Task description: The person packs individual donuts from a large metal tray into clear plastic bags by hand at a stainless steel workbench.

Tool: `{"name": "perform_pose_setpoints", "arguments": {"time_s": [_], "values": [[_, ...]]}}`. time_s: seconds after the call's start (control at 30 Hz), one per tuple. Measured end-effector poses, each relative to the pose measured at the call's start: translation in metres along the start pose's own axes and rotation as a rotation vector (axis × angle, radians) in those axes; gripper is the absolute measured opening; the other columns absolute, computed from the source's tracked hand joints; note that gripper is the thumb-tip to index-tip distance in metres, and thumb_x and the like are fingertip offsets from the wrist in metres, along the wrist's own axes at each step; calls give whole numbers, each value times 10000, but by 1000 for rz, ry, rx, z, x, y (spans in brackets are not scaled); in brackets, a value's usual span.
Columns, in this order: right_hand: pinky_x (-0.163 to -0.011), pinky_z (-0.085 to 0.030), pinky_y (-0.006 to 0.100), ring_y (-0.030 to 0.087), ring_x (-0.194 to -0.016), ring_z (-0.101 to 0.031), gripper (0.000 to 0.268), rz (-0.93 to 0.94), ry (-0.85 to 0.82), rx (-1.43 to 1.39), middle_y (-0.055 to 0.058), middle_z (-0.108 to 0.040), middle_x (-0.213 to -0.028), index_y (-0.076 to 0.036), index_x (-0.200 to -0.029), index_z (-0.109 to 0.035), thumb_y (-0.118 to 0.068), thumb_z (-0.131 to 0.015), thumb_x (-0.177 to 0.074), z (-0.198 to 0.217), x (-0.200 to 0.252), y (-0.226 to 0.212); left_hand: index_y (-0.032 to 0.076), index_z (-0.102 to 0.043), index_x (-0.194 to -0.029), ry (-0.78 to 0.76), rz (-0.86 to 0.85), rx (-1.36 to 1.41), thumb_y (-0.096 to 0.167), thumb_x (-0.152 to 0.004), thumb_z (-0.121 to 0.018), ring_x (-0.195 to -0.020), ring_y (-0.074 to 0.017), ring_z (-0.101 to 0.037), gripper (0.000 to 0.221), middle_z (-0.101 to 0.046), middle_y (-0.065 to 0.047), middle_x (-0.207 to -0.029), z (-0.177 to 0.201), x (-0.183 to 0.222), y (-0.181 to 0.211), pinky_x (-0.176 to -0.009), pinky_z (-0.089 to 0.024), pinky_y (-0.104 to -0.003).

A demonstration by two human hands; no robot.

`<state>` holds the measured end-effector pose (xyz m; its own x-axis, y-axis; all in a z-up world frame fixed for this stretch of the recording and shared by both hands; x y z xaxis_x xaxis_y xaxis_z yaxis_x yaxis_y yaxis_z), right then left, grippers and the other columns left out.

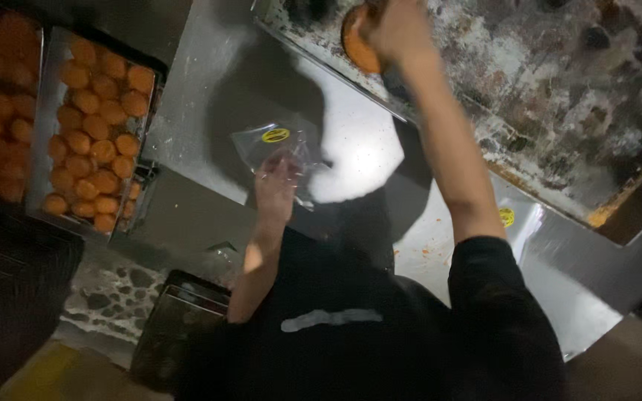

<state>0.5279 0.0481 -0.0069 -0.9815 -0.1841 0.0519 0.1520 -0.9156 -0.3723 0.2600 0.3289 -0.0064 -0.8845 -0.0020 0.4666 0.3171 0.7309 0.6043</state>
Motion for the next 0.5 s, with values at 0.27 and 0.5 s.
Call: {"name": "perform_pose_setpoints", "arguments": {"time_s": [0.27, 0.5], "values": [[-1046, -339, 697, 601, -1325, -326, 850, -204, 16, 178, 385, -276, -1516, -172, -1569, -421, -531, -824, -913, 25, 119, 55, 37, -641, -1279, -130, -272, 379, 205, -1006, -636, -1077, -281, -703, 320, -712, -158, -1181, -7, -4, 67, -926, -612, -417], [-1030, -444, 532, 425, -1174, -574, 806, 134, 310, -155, 200, -575, -1273, -137, -1466, -443, -265, -967, -866, 100, 270, -91, -30, -605, -1306, -813, -296, 877, 194, -1206, -426, -916, -230, -765, 304, -706, -175, -1146, -78, -3, 33, -764, -665, -335]]}}
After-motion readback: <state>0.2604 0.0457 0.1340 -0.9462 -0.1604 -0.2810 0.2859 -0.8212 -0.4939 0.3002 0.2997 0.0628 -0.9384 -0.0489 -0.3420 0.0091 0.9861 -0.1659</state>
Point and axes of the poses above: each hand's wrist, its own x-axis away from the middle knuckle, its own z-axis out of the back of the hand, y = z × x, the point moved 6 cm from there along -x, towards the middle knuckle
